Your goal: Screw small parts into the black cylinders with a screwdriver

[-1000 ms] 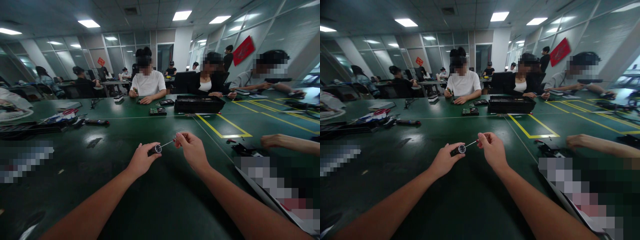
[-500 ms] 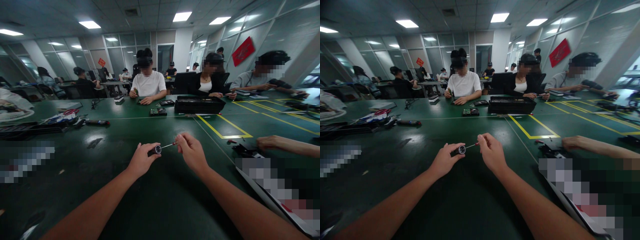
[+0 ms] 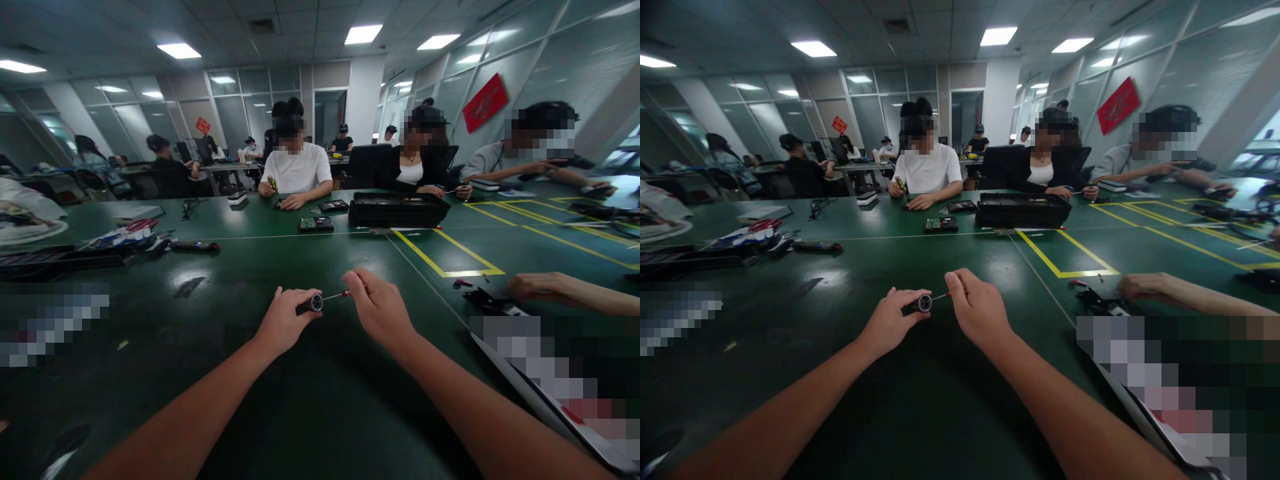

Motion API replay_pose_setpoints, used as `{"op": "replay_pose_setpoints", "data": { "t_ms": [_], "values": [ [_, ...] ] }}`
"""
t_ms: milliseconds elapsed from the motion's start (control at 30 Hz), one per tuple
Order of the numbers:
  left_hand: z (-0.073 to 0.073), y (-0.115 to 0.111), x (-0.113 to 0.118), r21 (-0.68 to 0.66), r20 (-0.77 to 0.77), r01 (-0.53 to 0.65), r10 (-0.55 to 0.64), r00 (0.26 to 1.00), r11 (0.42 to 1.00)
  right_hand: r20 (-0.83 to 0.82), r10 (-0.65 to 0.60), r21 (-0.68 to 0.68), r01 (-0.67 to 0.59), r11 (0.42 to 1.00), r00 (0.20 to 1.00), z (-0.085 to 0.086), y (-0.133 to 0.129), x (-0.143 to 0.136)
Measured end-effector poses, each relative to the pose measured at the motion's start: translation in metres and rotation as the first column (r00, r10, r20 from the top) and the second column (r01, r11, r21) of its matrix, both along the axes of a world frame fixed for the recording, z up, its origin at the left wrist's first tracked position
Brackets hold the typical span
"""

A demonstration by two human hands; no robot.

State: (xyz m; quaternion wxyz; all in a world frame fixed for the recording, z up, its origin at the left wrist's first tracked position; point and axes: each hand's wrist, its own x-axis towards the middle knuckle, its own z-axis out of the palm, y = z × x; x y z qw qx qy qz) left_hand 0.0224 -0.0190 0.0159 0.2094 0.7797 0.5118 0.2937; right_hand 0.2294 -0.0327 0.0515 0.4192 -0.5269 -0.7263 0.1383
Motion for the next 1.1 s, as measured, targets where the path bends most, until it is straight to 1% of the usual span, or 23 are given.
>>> {"op": "replay_pose_setpoints", "data": {
  "t_ms": [100,233,300,467,567,667,733,767,800,833,867,900,967,1033,1100],
  "values": [
    [0.002,-0.002,0.001,-0.005,-0.004,-0.004,0.004,1.0,1.0,0.014,0.004,-0.004,-0.004,1.0,1.0,0.001,-0.002,-0.001],
    [0.003,-0.002,0.001,-0.006,-0.008,-0.011,0.011,1.0,1.0,-0.069,0.076,-0.014,-0.077,0.997,0.995,-0.001,-0.004,-0.001],
    [0.003,-0.001,0.0,-0.004,-0.007,-0.018,0.018,1.0,1.0,-0.094,0.093,-0.013,-0.094,0.995,0.991,-0.002,-0.005,-0.002],
    [0.0,0.0,0.0,-0.006,-0.001,-0.008,0.008,1.0,1.0,-0.083,0.023,-0.087,-0.03,0.996,0.996,-0.001,-0.003,-0.001],
    [-0.001,0.001,0.0,0.01,0.001,-0.016,0.016,1.0,1.0,-0.177,0.02,-0.096,-0.037,0.995,0.984,-0.004,-0.001,-0.002],
    [0.001,0.002,-0.001,0.044,0.008,-0.053,0.053,0.999,0.998,-0.342,0.042,-0.098,-0.08,0.992,0.939,-0.009,0.004,-0.003],
    [0.003,0.002,-0.002,0.076,-0.001,-0.049,0.049,0.999,0.996,-0.494,0.048,-0.132,-0.129,0.983,0.868,-0.014,0.011,-0.004],
    [0.004,0.003,-0.002,0.095,-0.013,-0.036,0.038,0.999,0.995,-0.594,0.033,-0.146,-0.148,0.978,0.804,-0.017,0.015,-0.003],
    [0.005,0.003,-0.002,0.11,-0.028,-0.022,0.025,0.999,0.994,-0.69,-0.01,-0.179,-0.157,0.971,0.724,-0.02,0.019,-0.002],
    [0.006,0.003,-0.002,0.117,-0.046,-0.009,0.015,0.999,0.993,-0.753,-0.06,-0.222,-0.167,0.961,0.655,-0.023,0.023,-0.001],
    [0.006,0.004,-0.002,0.114,-0.062,-0.005,0.012,0.998,0.993,-0.786,-0.117,-0.259,-0.151,0.954,0.607,-0.027,0.027,0.001],
    [0.006,0.004,-0.002,0.102,-0.076,-0.006,0.014,0.997,0.995,-0.793,-0.16,-0.284,-0.124,0.951,0.588,-0.029,0.03,0.003],
    [0.005,0.005,-0.003,0.059,-0.095,-0.006,0.012,0.995,0.998,-0.765,-0.194,-0.295,-0.067,0.953,0.614,-0.034,0.033,0.006],
    [0.005,0.006,-0.003,0.033,-0.103,0.0,0.004,0.995,0.999,-0.74,-0.183,-0.274,-0.042,0.961,0.647,-0.036,0.033,0.006],
    [0.004,0.005,-0.003,0.032,-0.098,0.003,0.0,0.995,0.999,-0.734,-0.144,-0.239,-0.054,0.97,0.663,-0.036,0.032,0.004]
  ]
}}
